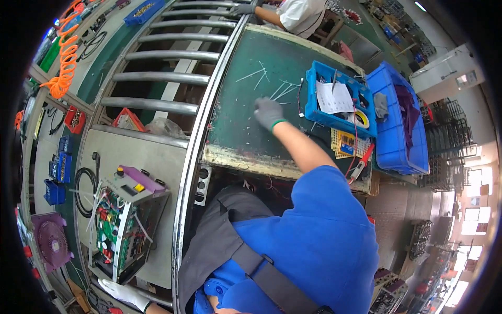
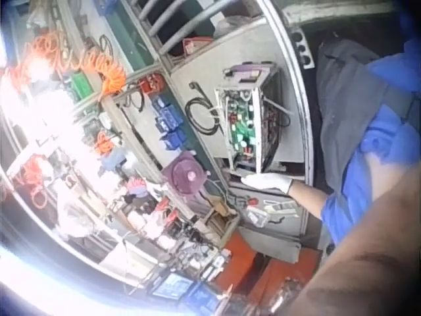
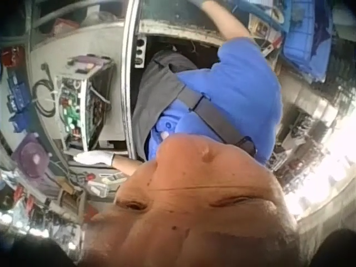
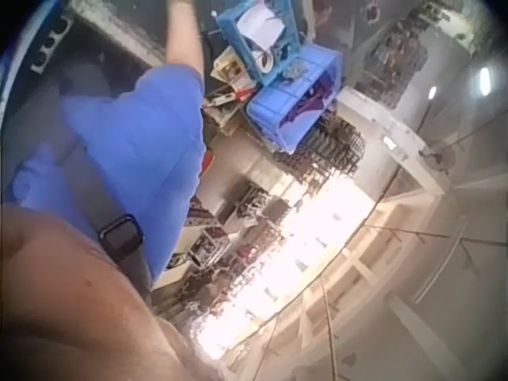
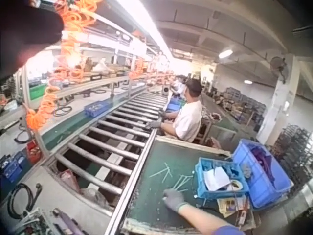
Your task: Apply adhesive or sealant to the internal components of a solar inverter and then move the completed unit to a storage stack.
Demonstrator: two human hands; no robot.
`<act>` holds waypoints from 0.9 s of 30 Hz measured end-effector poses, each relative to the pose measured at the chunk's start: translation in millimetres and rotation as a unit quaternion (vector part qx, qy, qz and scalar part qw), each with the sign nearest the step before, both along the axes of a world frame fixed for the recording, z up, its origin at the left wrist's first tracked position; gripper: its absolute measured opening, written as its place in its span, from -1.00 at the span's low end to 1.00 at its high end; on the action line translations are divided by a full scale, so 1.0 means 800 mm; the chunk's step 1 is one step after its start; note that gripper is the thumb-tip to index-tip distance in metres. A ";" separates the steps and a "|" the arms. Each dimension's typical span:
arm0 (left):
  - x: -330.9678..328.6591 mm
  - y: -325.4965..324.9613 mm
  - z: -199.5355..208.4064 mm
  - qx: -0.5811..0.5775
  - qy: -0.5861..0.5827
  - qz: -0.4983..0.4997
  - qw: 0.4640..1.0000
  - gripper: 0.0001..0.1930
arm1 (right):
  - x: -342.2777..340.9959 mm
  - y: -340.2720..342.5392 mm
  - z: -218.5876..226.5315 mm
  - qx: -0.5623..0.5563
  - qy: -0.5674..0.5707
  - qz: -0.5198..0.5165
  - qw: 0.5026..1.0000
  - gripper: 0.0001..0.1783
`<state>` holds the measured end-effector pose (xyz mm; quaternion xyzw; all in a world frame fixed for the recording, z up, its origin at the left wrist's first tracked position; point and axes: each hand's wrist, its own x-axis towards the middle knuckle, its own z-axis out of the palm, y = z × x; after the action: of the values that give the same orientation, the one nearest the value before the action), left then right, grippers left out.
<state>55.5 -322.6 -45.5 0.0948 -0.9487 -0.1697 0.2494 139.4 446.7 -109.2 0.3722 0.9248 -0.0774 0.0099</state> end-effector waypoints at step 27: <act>0.167 0.229 0.017 0.605 -0.317 -0.210 0.699 -0.68 | 0.020 -0.470 0.070 -0.618 0.159 0.447 0.627 -0.66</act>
<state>189.2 -139.7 -31.7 0.0714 -0.6601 -0.7148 -0.2197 155.0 70.7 -52.9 -0.1982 0.6997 -0.6750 0.1242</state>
